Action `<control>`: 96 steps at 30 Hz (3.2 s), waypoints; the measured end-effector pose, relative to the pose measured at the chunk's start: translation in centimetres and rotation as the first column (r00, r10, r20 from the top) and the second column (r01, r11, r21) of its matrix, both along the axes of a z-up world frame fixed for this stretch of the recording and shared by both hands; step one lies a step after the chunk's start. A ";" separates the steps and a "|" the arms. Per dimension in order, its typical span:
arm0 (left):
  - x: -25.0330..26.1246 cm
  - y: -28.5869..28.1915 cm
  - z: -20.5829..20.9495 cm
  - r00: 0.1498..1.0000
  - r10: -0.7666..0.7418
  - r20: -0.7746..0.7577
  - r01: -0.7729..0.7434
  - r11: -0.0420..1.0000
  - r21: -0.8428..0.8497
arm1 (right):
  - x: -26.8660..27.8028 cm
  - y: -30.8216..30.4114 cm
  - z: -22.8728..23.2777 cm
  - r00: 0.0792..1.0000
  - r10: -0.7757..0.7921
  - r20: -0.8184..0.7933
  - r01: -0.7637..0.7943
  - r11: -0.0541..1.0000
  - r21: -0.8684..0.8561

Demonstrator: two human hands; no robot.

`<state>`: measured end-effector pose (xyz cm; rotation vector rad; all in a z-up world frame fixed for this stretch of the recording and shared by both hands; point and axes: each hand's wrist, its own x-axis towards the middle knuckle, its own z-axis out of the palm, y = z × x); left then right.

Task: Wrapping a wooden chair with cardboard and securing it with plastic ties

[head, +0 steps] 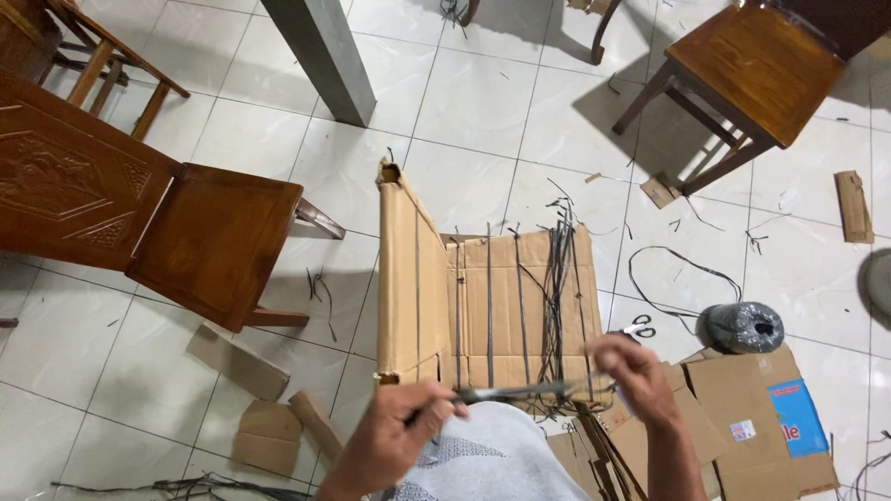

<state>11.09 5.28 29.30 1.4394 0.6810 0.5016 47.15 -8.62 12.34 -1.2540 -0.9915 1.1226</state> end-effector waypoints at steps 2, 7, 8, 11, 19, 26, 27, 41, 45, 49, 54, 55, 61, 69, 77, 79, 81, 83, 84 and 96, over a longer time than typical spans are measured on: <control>-1.2 1.4 -1.0 0.994 0.111 0.024 -0.112 0.992 0.058 | -2.2 1.3 2.8 0.990 0.120 -0.070 -0.116 0.992 0.057; -2.6 4.4 0.6 0.931 0.332 0.153 -0.358 0.913 0.197 | -6.6 5.2 6.2 0.955 0.295 0.033 -0.295 0.933 0.206; -2.9 5.0 1.0 0.923 0.340 0.180 -0.375 0.899 0.224 | -7.4 6.1 6.5 0.966 0.256 0.017 -0.254 0.945 0.207; -4.0 7.5 0.9 0.915 0.356 0.191 -0.402 0.844 0.355 | -9.8 9.0 7.6 0.988 0.155 -0.002 -0.153 0.976 0.154; -4.4 15.2 -1.9 0.830 0.532 0.167 -0.540 0.692 0.480 | -15.4 16.7 9.9 0.969 -0.241 0.052 0.243 0.970 -0.023; -1.5 20.0 -5.0 0.757 0.619 0.210 -0.646 0.660 0.383 | -17.6 23.3 11.1 0.913 -0.409 -0.006 0.408 0.912 -0.034; -0.8 20.8 -5.8 0.743 0.627 0.233 -0.665 0.655 0.360 | -17.7 24.1 11.2 0.897 -0.443 -0.011 0.442 0.896 -0.034; 3.3 26.0 -21.3 0.649 0.645 -0.403 -0.603 0.759 0.246 | -14.7 30.2 -10.4 0.831 -0.366 0.418 0.525 0.765 -0.374; 3.3 23.9 -25.8 0.635 0.579 -0.512 -0.643 0.763 0.065 | -16.2 28.1 -14.4 0.860 -0.288 0.422 0.495 0.672 -0.551; 2.3 23.7 -33.2 0.609 0.516 -0.602 -0.649 0.761 -0.005 | -17.5 26.1 -12.7 0.884 -0.277 0.376 0.461 0.643 -0.611; 2.1 23.3 -34.4 0.602 0.477 -0.640 -0.676 0.731 -0.091 | -17.9 25.4 -12.9 0.885 -0.290 0.365 0.460 0.670 -0.583; 2.2 23.6 -34.3 0.603 0.475 -0.641 -0.674 0.734 -0.090 | -17.8 25.6 -12.7 0.884 -0.293 0.364 0.461 0.669 -0.583; 2.9 25.2 -32.9 0.543 0.472 -0.694 -0.640 0.768 0.023 | -17.1 27.6 -12.4 0.867 -0.278 0.413 0.484 0.665 -0.569; 1.5 20.5 -35.3 0.588 0.382 -0.713 -0.544 0.839 0.001 | -18.8 24.5 -11.9 0.870 -0.160 0.467 0.449 0.651 -0.613; 0.2 13.0 -32.1 0.709 0.507 -0.491 -0.647 0.745 -0.164 | -23.5 20.4 -11.7 0.875 -0.418 0.245 0.484 0.718 -0.500; -0.4 10.7 -32.7 0.719 0.515 -0.467 -0.647 0.741 -0.179 | -24.9 19.2 -9.3 0.871 -0.453 0.188 0.483 0.724 -0.492; -0.6 8.9 -35.1 0.734 0.615 -0.288 -0.679 0.682 -0.272 | -26.1 18.4 -6.3 0.862 -0.499 0.092 0.483 0.750 -0.452; -1.2 7.7 -35.0 0.733 0.622 -0.276 -0.680 0.683 -0.266 | -26.4 16.9 -8.3 0.860 -0.502 0.096 0.489 0.754 -0.438; -1.6 7.0 -34.9 0.733 0.627 -0.264 -0.680 0.686 -0.260 | -26.7 16.1 -9.3 0.857 -0.506 0.101 0.497 0.757 -0.425; -4.9 3.3 -32.3 0.750 0.613 -0.250 -0.653 0.624 -0.430 | -29.4 8.0 -11.6 0.854 -0.504 0.127 0.499 0.727 -0.472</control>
